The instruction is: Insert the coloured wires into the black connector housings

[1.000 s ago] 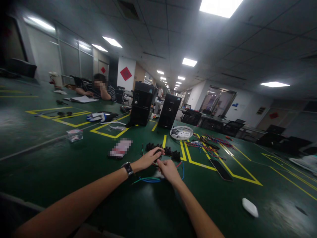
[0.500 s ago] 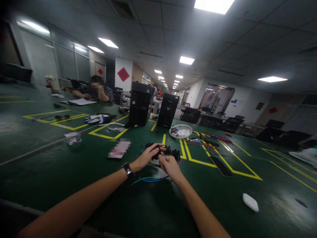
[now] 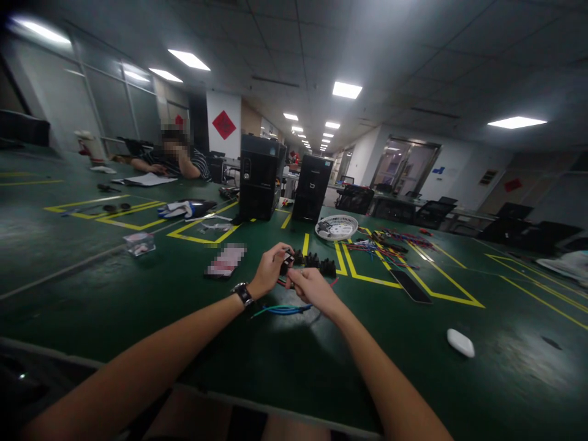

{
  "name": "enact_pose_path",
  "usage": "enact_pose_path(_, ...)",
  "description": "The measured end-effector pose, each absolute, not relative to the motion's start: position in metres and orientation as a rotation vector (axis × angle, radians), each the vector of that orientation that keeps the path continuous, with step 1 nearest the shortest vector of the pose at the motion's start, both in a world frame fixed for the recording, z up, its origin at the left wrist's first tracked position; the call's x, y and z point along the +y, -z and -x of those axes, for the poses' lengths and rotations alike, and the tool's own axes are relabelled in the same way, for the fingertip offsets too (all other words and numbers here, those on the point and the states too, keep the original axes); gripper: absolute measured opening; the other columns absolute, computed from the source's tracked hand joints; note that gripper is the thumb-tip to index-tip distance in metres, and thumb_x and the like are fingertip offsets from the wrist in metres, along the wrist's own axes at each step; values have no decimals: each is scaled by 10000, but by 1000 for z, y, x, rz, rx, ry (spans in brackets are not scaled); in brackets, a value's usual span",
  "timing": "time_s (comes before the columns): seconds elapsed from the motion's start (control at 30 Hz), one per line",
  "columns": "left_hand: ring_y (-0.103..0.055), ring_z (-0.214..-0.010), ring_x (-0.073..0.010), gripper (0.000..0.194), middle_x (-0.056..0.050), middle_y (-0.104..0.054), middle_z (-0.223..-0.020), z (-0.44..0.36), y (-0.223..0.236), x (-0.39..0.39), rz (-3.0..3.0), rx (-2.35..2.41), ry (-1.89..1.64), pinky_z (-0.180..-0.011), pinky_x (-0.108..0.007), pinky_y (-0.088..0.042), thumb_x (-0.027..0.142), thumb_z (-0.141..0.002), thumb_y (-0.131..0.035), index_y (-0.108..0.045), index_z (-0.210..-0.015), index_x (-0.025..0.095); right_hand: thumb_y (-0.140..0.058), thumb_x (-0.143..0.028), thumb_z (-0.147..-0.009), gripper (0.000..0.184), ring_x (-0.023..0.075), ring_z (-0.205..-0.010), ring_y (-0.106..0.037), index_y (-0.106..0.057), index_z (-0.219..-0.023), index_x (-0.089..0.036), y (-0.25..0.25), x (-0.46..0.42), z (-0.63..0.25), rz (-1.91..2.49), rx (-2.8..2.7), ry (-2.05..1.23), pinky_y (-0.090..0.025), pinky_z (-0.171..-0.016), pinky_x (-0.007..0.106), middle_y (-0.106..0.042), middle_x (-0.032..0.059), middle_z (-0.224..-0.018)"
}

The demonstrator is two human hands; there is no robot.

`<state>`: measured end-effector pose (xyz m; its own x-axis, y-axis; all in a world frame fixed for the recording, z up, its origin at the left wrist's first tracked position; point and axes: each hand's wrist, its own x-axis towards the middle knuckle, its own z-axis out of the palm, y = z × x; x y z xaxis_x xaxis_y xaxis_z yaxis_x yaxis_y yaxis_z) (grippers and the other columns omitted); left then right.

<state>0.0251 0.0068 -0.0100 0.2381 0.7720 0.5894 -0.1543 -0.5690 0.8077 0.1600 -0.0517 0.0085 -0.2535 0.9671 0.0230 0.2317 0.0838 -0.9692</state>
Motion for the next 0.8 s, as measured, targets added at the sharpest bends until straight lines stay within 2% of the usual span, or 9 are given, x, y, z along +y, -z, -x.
enact_pose_path(0.1,-510,-469,-95,344,8,-557,-625,-34,9,13,-1395,609,-1443,-475,-207,-398,471,-878,-424,-555,-809,161,-433,-509,-898,427,69,-368,-277,-614,-740,-156,-9,-55,-158,1322,-1754,-867,-221,-397,205,-337,-82,-431)
enact_pose_path(0.23,-521,-396,-114,274,13,-542,-570,-17,0,43,-609,797,-1533,-446,-236,-430,381,-882,-318,-478,-805,172,-406,-375,-944,387,115,-551,-522,-646,-715,-175,4,-64,-142,1333,-2157,-335,-354,-577,225,-571,-4,-578)
enact_pose_path(0.33,-575,-432,-133,244,14,-550,-568,11,-7,69,-416,768,-1668,-495,-261,-475,345,-879,-300,-463,-807,178,-389,-341,-958,358,143,-642,-597,-672,-797,-191,8,-66,-140,1339,-2300,-214,-391,-652,237,-654,24,-685)
enact_pose_path(0.47,-614,-477,-148,253,-9,-600,-608,18,-8,72,-455,648,-1627,-486,-237,-445,377,-869,-324,-481,-847,181,-349,-320,-964,349,184,-773,-642,-668,-1003,-185,2,-55,-156,1423,-1969,-112,-450,-739,280,-693,54,-826)
enact_pose_path(0.53,-628,-519,-152,286,-28,-628,-632,6,-9,62,-571,587,-1600,-490,-223,-428,410,-864,-345,-505,-857,174,-361,-282,-948,353,208,-939,-631,-603,-1183,-178,3,-44,-164,1390,-1897,-93,-455,-857,326,-683,86,-1001)
enact_pose_path(0.63,-648,-641,-153,313,-45,-663,-686,-11,-13,42,-864,509,-1708,-600,-239,-469,420,-868,-375,-551,-865,162,-406,-240,-914,498,215,-1209,-497,-380,-1408,-184,13,-31,-166,1272,-2037,-176,-375,-1028,383,-549,117,-1289)
enact_pose_path(0.73,-646,-737,-147,315,-41,-678,-742,-16,-17,31,-1085,463,-1805,-725,-260,-484,405,-892,-357,-564,-890,168,-441,-189,-877,635,212,-1358,-316,-223,-1473,-184,19,-26,-165,1218,-2114,-212,-255,-1124,421,-363,124,-1461)
enact_pose_path(0.8,-643,-726,-147,337,-39,-671,-735,-16,-17,29,-1111,467,-1749,-705,-258,-486,423,-906,-331,-554,-917,170,-445,-154,-858,666,215,-1387,-255,-201,-1477,-189,16,-30,-165,1210,-2040,-134,-202,-1147,438,-302,118,-1494)
